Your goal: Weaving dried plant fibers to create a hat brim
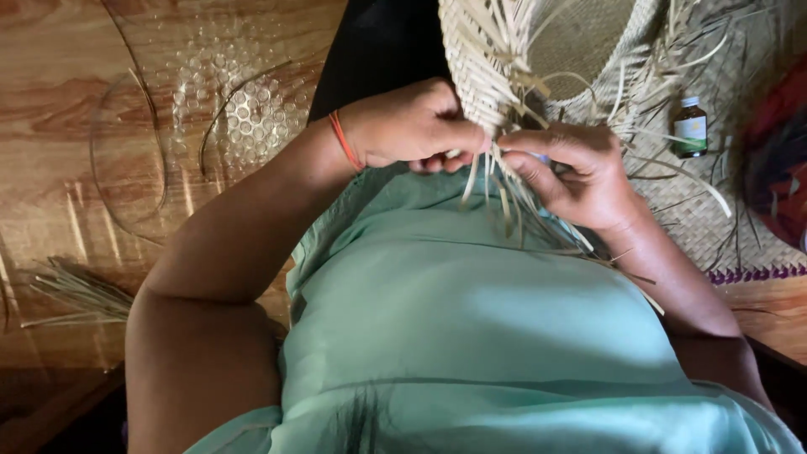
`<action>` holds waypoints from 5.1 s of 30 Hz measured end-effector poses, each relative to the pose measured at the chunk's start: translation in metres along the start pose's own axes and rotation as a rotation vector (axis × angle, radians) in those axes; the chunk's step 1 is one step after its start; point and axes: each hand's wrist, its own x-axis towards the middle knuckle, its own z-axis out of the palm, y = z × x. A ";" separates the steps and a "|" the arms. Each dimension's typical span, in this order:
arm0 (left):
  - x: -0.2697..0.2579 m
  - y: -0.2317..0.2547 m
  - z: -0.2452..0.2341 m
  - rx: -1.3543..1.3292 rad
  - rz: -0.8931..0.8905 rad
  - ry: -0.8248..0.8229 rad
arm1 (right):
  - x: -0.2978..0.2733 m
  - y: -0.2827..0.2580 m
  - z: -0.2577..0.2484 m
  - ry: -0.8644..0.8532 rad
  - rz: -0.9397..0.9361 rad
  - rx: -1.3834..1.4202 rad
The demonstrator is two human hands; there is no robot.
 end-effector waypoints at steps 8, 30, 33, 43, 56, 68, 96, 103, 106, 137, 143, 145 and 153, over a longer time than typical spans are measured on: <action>0.000 -0.022 0.004 -0.149 0.046 0.085 | -0.004 0.007 -0.005 -0.118 0.026 -0.199; 0.005 -0.054 0.012 0.014 0.073 0.470 | -0.020 -0.007 -0.028 -0.083 0.100 -0.284; -0.001 -0.055 0.016 0.005 0.105 0.536 | -0.029 0.007 -0.025 -0.040 0.103 -0.256; -0.017 -0.043 0.020 -0.012 0.172 0.558 | -0.023 0.010 -0.001 0.060 0.091 -0.086; -0.010 -0.037 0.012 -0.174 -0.061 0.592 | -0.016 0.015 0.005 0.083 -0.079 0.031; -0.019 -0.009 0.026 -0.253 -0.143 0.638 | 0.003 -0.005 0.001 0.074 -0.079 -0.123; 0.014 -0.012 0.027 -0.157 0.193 0.881 | 0.003 -0.001 0.013 0.309 -0.029 0.069; 0.043 0.052 0.055 -0.156 0.422 0.758 | 0.008 -0.008 0.012 0.576 -0.101 0.097; 0.046 0.040 0.041 -0.082 0.451 0.811 | 0.014 -0.004 0.014 0.564 -0.090 0.121; 0.052 -0.045 0.007 -0.041 0.487 1.114 | 0.004 0.007 0.019 0.181 -0.016 0.098; 0.038 -0.035 0.007 -0.015 0.500 0.983 | 0.002 0.024 0.029 0.299 0.027 0.072; 0.042 -0.040 0.010 -0.151 0.488 0.932 | 0.009 0.037 0.027 0.345 0.000 0.043; 0.038 -0.055 0.017 -0.347 0.494 0.882 | 0.040 0.035 0.027 0.379 0.072 0.117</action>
